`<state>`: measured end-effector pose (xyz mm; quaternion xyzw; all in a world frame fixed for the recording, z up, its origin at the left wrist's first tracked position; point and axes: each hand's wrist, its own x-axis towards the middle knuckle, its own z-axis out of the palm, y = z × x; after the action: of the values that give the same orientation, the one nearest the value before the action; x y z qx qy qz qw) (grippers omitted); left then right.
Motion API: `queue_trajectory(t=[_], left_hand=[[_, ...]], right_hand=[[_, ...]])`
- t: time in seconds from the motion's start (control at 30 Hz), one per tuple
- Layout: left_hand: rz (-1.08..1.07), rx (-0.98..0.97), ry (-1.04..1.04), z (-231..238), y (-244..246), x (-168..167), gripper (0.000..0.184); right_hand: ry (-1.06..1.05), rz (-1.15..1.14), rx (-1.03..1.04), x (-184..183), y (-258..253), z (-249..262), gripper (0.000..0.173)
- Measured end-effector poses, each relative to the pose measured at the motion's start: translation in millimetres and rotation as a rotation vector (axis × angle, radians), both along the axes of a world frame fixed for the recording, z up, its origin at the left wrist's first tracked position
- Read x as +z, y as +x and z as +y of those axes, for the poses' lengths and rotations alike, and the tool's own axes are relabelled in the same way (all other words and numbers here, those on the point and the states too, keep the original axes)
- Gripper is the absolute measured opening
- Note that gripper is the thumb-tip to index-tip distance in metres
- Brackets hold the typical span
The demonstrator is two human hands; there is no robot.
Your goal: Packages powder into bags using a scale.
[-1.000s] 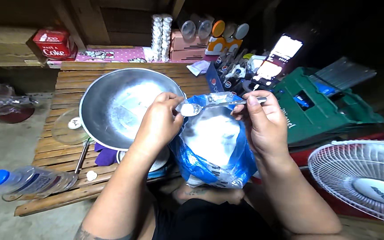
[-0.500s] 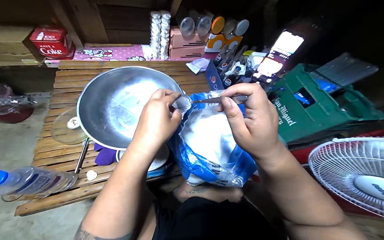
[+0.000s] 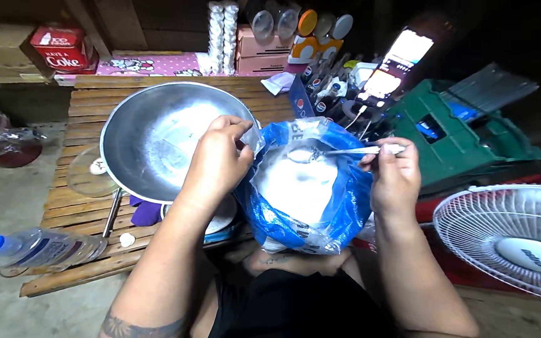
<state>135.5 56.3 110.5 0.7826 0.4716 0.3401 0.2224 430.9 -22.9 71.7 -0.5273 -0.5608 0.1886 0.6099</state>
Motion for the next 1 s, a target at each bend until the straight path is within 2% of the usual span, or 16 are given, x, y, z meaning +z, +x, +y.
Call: queue_trajectory(t=[0.1, 0.17, 0.4, 0.67, 0.83, 1.0], left_hand=[[0.005, -0.007, 0.000, 0, 0, 0, 0.037], [0.019, -0.014, -0.007, 0, 0, 2, 0.037], [0.038, -0.019, 0.010, 1, -1, 1, 0.038], [0.028, -0.024, -0.003, 1, -1, 1, 0.039], [0.034, -0.018, 0.007, 0, -1, 1, 0.038], [0.025, -0.021, 0.014, 0, 0, 0, 0.038]], right_hand=[[-0.187, -0.366, -0.098, -31, 14, 1, 0.029], [-0.249, -0.530, -0.146, -45, 15, 2, 0.032], [-0.218, -0.654, -0.098, -66, 3, 6, 0.028], [-0.421, -0.346, -0.001, -68, 3, 9, 0.027], [-0.507, 0.025, -0.050, -68, 16, 9, 0.025], [-0.469, 0.331, -0.051, -59, 23, 7, 0.021]])
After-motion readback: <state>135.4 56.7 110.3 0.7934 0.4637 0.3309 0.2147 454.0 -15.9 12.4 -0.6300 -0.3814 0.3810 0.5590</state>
